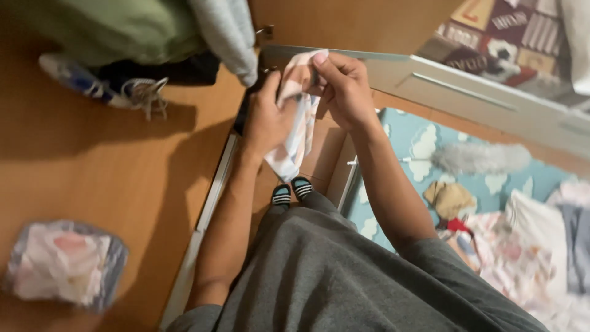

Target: Fold patterned pillowcases and stack them neatly on a wardrobe shelf.

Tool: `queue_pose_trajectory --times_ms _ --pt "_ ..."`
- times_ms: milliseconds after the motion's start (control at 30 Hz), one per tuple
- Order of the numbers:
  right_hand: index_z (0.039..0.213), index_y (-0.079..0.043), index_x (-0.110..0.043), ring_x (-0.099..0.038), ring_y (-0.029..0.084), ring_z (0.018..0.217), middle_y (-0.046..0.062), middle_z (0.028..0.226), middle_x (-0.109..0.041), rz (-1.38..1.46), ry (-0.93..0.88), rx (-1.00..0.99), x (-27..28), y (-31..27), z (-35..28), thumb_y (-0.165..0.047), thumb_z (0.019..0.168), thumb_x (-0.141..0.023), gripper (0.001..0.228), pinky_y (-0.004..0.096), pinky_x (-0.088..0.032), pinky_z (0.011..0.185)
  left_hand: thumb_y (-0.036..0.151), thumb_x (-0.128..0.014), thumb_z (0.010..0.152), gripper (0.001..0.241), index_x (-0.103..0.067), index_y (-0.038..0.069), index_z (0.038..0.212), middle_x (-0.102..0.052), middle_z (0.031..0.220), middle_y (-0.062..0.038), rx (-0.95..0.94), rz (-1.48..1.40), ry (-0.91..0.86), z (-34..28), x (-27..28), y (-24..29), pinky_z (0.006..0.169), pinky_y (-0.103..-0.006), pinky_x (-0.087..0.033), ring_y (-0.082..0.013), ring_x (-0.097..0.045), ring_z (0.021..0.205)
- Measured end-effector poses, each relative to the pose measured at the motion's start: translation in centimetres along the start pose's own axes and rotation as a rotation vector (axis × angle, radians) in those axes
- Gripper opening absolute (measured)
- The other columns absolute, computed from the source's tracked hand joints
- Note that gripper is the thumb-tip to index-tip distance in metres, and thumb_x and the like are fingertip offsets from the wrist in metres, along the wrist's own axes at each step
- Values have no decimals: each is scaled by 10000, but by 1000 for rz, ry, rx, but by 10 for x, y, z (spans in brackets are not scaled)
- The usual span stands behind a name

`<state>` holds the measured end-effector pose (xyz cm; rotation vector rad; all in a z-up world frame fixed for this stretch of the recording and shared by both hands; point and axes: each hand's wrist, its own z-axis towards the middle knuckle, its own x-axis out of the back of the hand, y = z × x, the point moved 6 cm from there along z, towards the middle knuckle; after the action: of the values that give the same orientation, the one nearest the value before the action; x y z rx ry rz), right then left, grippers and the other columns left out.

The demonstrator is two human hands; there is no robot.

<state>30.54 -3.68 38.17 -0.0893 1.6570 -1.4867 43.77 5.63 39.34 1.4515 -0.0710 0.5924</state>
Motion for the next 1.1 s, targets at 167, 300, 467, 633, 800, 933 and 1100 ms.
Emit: queue_pose_trajectory --times_ms 167,300,467,633,800,933,1100 --pt "1198 65 -668 -646 174 1076 86 1144 -647 -135 -149 143 3 3 18 -40 1029 -669 199 326 -558 1017 20 -559 1008 263 -641 -19 1255 -707 1121 -114 -66 -327 94 5 24 -37 883 -313 -544 -202 -668 1017" --pt "1446 15 -466 -460 204 1390 91 1507 -403 -709 -194 439 -42 -35 17 41 829 -822 713 289 -437 1130 -36 -521 1025 316 -595 -43 1332 -666 1241 -53 -182 -538 90 2 35 -47 999 -262 -494 -107 -601 1138" --pt "1282 58 -587 -557 174 1098 111 1199 -620 -719 -561 198 -41 19 33 -129 929 -800 452 309 -472 940 -26 -539 1030 333 -583 -45 1359 -671 1259 -61 -133 -446 222 -17 49 -60 990 -257 -510 -104 -619 1152" --pt "989 -5 -741 -517 77 655 -16 707 -604 -791 -596 -177 -48 49 40 -250 1070 -671 268 303 -445 574 18 -614 1028 288 -621 -36 1311 -699 1184 -88 -69 -155 431 -65 94 -44 950 -293 -546 -129 -643 1082" --pt "936 11 -684 -538 76 631 -20 684 -605 -867 -794 -73 -67 61 47 -260 1078 -626 311 282 -469 563 197 -874 829 406 -674 -14 1113 -729 1019 -127 281 365 309 -108 117 -30 827 -398 -533 -237 -686 909" --pt "974 -8 -703 -565 73 645 -25 711 -621 -763 -800 -168 -94 68 52 -243 1060 -613 266 276 -468 572 138 -831 862 326 -703 -15 1120 -722 1034 -168 300 613 494 -146 158 -55 812 -424 -519 -279 -708 907" --pt "1030 -14 -742 -632 79 791 -6 899 -729 -533 -710 -60 -108 71 65 -197 1075 -605 233 258 -517 720 19 -715 925 208 -686 -23 1127 -739 989 -108 107 267 670 -184 197 -70 836 -315 -556 -149 -691 916"
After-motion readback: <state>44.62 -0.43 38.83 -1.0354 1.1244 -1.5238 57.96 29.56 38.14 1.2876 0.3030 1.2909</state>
